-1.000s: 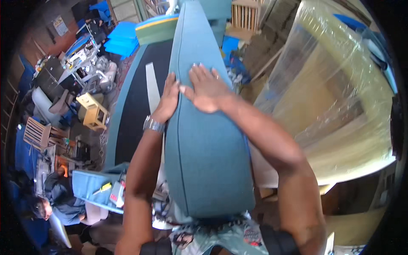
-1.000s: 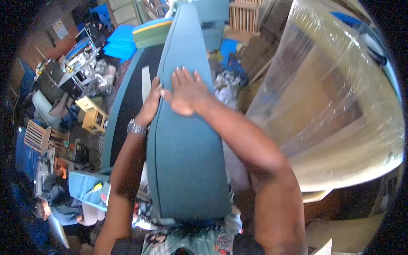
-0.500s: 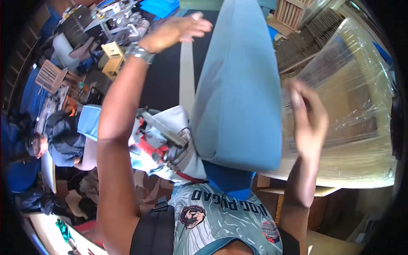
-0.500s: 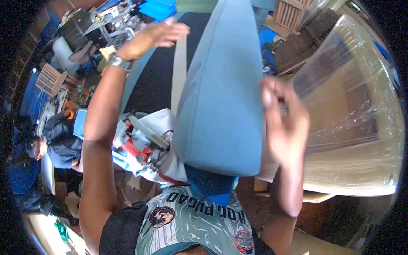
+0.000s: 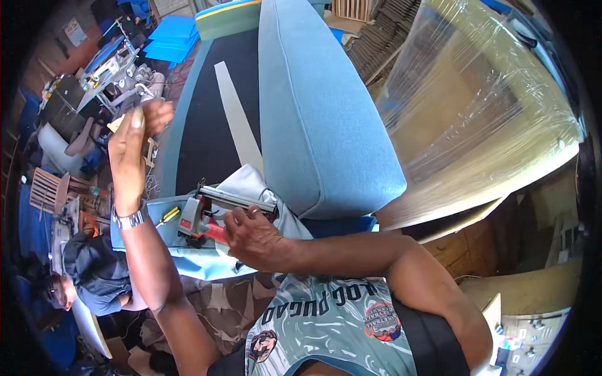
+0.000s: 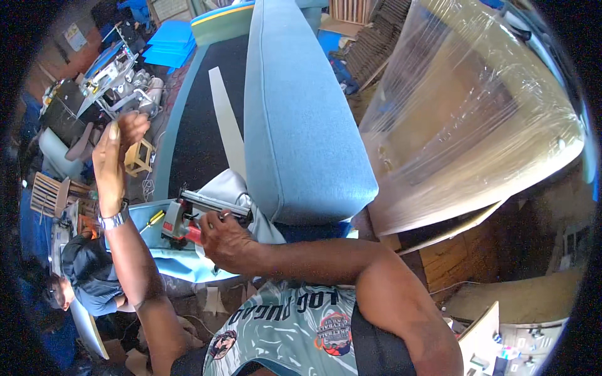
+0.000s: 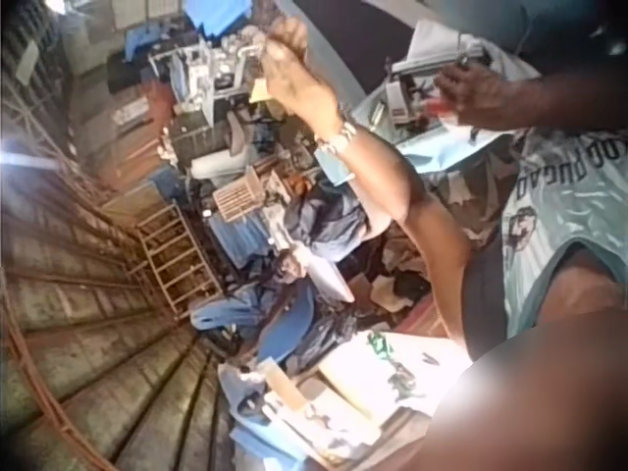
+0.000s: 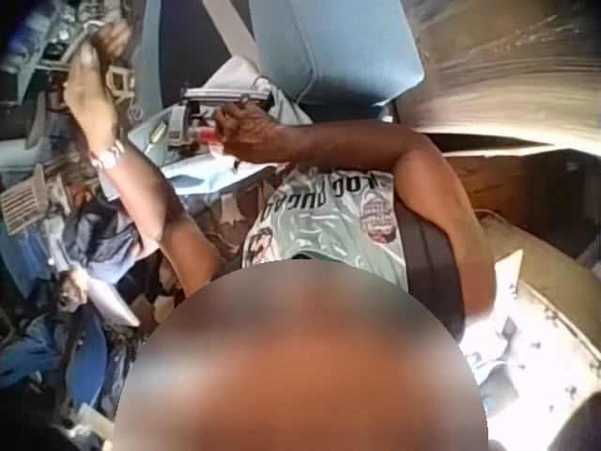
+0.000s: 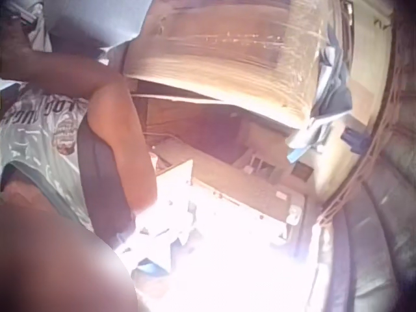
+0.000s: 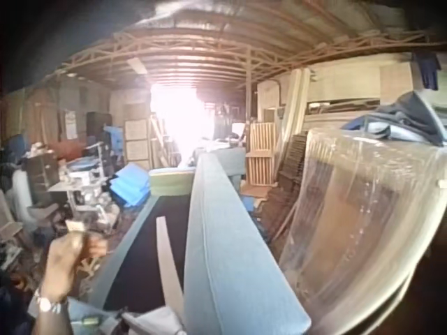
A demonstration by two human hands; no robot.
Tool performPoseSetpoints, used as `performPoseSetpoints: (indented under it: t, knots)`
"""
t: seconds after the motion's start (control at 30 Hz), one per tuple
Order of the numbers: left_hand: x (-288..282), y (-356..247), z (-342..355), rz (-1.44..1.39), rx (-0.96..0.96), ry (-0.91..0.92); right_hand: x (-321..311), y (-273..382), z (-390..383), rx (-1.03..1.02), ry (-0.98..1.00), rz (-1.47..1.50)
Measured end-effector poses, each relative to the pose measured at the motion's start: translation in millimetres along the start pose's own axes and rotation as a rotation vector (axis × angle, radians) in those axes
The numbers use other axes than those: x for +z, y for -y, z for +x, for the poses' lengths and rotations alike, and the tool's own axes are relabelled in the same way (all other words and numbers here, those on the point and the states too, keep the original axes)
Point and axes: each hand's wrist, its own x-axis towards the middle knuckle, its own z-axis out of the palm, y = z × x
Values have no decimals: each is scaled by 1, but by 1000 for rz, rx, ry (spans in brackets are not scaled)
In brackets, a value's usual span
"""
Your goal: Attaching blue fabric to a furniture component using a pneumatic stapler.
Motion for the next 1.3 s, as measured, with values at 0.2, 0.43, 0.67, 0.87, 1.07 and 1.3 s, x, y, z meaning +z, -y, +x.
performPoseSetpoints:
  t: [0.2, 0.43, 0.67, 0.87, 1.07, 1.3]
  knots:
    - [-20, 5, -22, -18, 85, -94, 2, -7, 40, 169, 262, 443]
    - [-104, 82, -9, -417, -124, -360, -75, -24, -2, 154, 17, 915]
    - [-4, 203, 45, -535, -494, 15, -150, -53, -66, 115, -313, 1445]
    - [147, 172, 65, -197, -623, 158, -145, -93, -134, -194, -223, 1564]
    - [196, 173, 73, -30, -537, 223, -131, -159, -222, -370, -107, 1501]
    - [148, 169, 48, -268, -389, 408, -133, -263, -288, -435, 77, 1646]
